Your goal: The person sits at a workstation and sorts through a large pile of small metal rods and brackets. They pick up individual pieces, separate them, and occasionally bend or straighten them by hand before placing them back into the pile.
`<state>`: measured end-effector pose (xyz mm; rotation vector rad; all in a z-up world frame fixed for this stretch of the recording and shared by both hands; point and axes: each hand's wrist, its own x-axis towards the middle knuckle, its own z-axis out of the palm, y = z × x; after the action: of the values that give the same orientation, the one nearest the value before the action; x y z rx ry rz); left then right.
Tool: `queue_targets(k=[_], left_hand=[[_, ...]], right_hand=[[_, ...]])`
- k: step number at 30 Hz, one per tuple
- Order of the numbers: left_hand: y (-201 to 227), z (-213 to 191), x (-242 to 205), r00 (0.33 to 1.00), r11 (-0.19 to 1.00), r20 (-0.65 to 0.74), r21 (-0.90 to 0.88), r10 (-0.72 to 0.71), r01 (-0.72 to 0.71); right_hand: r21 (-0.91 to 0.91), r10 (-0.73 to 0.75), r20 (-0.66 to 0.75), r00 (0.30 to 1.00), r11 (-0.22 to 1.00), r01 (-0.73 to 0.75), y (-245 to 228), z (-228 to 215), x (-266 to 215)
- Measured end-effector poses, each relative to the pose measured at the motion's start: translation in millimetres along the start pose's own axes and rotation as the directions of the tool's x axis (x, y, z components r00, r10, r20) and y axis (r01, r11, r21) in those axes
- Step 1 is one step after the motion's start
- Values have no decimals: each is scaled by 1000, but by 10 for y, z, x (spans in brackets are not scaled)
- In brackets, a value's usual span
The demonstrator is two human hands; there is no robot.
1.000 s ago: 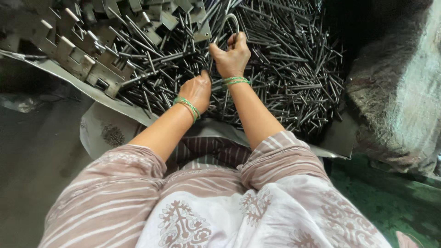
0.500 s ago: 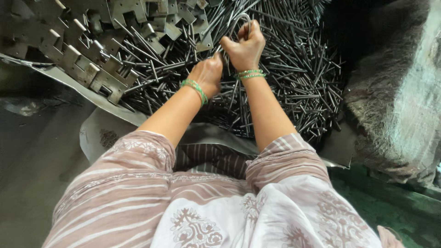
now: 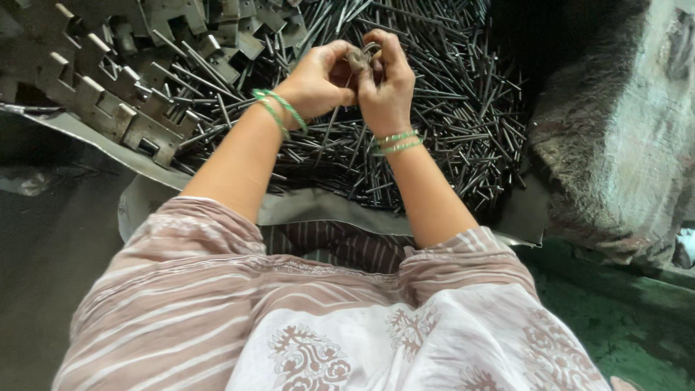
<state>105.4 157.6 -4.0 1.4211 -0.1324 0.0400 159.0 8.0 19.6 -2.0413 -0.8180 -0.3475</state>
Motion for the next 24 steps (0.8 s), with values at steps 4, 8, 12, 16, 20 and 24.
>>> queue_targets(k=[4, 8, 12, 16, 20, 24], left_hand=[[117, -63, -66, 982, 972, 187, -236, 22, 23], [342, -87, -28, 945, 933, 325, -350, 37, 84], [583, 122, 14, 961, 996, 265, -5, -81, 86], [645, 604, -17, 995, 864, -94, 503, 39, 14], [530, 642, -35, 945, 831, -272, 557, 181, 1], [484, 536, -44, 905, 778, -308, 627, 293, -38]], right_hand=[[-483, -390, -2, 921, 806, 341, -394, -445, -260], [-283, -520, 497, 694, 659, 697, -647, -694, -694], [-75, -709, 659, 251, 271, 960, -328, -559, -916], [439, -374, 760, 532, 899, 5, 182, 89, -1006], [331, -143, 934, 327, 2, -944, 665, 586, -878], [345, -256, 890, 377, -163, -924, 841, 772, -875]])
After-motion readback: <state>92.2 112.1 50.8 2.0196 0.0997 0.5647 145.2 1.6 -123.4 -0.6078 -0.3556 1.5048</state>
